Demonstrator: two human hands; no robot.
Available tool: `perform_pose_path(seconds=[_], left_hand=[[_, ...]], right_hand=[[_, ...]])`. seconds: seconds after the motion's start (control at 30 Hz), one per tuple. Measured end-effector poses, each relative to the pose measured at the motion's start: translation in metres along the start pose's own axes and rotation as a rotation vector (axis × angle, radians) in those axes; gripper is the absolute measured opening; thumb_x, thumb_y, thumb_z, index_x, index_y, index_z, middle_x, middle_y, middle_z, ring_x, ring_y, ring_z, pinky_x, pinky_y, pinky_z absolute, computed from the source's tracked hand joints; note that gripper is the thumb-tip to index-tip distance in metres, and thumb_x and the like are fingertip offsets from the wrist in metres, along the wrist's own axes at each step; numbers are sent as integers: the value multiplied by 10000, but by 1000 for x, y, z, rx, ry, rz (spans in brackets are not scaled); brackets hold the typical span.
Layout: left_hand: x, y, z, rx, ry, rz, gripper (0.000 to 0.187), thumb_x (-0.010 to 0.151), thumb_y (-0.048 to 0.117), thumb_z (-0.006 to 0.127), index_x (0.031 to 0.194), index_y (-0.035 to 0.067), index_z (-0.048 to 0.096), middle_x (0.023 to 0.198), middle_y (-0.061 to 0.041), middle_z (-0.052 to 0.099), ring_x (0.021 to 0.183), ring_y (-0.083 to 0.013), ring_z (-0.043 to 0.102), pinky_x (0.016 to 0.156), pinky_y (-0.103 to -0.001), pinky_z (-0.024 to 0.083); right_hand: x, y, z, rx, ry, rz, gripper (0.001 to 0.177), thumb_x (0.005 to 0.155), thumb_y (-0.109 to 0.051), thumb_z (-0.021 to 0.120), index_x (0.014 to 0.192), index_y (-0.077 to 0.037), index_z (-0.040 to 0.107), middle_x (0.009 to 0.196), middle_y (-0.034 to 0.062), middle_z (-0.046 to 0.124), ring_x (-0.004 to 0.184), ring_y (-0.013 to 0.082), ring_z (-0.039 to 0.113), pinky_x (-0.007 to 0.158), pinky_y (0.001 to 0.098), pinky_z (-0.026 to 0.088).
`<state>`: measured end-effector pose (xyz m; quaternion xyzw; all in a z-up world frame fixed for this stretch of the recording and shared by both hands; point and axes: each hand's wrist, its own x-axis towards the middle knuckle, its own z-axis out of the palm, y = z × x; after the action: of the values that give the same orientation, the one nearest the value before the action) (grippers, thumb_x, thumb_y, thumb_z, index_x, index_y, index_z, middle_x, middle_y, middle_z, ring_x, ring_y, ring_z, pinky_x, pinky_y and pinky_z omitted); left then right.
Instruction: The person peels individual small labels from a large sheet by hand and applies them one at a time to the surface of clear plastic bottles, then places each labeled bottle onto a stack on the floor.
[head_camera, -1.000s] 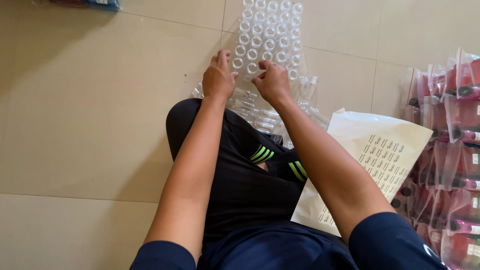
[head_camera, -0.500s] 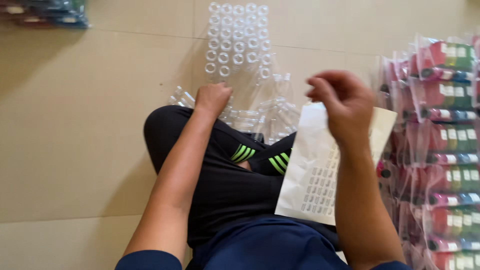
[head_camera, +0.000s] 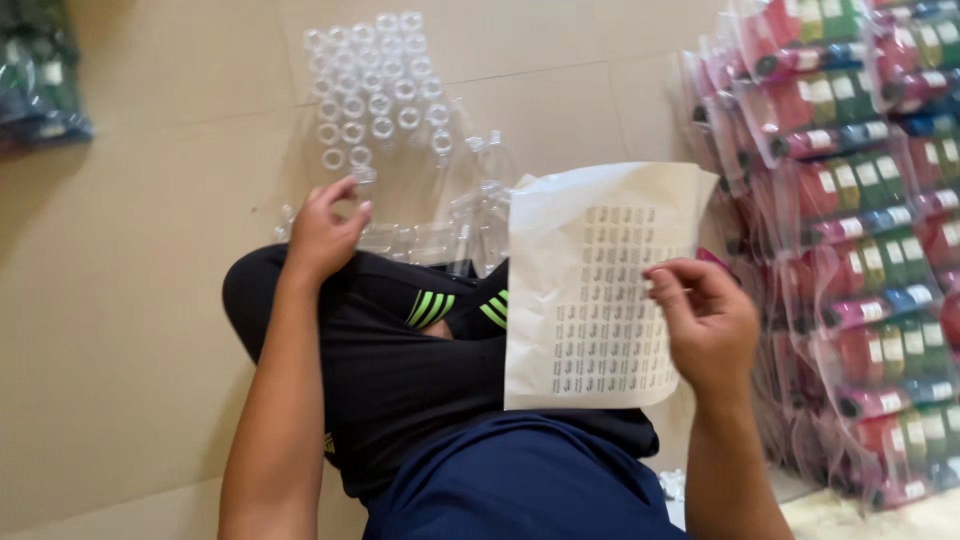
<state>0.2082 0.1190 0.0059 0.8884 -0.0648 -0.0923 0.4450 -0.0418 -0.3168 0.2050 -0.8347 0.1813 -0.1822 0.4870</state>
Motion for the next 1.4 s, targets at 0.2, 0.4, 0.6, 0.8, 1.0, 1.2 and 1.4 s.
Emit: perform_pose_path(seconds=[0.2,0.4,0.6,0.8,1.0,1.2,1.4], left_hand=[[-108,93,34,-1190,46,-235,458,872,274,559,1210,47,768,1057,-109,773,873,-194,693,783,-327,527],[-157,104,149,-1169,-143,-510,461,1117,384,505,1253,5,730,1338,-310,861,1071,-366,863,980,-499,699],[-137,148,176,-734,-123,-313,748,723,224,1151,1291,16,709,1069,-65,772,904,-157,703,811,-290,606],[-151,197,175,-795,-80,-296,646,736,149,1143,1201,-3,721,712,39,617,659,-64,567,602,-206,418],[-158,195,199,-1004,-134,-350,510,784,-36,1010,1186,11,700,901,-17,738,830,-102,702,780,-277,606],[-156,218,178,-943,-114,-365,554,738,29,1027,1175,19,687,917,-44,742,890,-127,736,796,-335,627],[-153,237,157,-817,-103,-417,517,693,51,984,1131,30,709,879,-71,751,859,-155,772,779,-355,648]], right_hand=[[-30,30,12,51,-8,59,51,1136,-65,863,1137,-20,887,1048,167,873,860,251,809,807,398,694],[-41,21,22,-155,-153,-23,110,1130,-206,823,1126,-136,909,1030,95,893,945,280,827,886,400,663],[-49,27,32,-267,-135,-230,143,1132,-286,830,1102,-158,888,1240,42,844,1189,316,790,1058,475,600],[-49,30,29,-325,-160,-133,114,1112,-338,816,1121,-238,872,1360,4,765,1267,293,721,1045,467,512],[-51,26,33,-305,-142,-131,67,1078,-273,855,1100,-211,841,1343,26,738,1301,311,722,1065,491,505],[-54,42,38,-273,-138,-148,77,1062,-278,875,1063,-208,844,1328,14,763,1322,287,744,1105,490,507],[-54,46,41,-276,-135,-147,74,1067,-283,873,1077,-214,848,1336,-4,747,1343,273,729,1142,501,498]])
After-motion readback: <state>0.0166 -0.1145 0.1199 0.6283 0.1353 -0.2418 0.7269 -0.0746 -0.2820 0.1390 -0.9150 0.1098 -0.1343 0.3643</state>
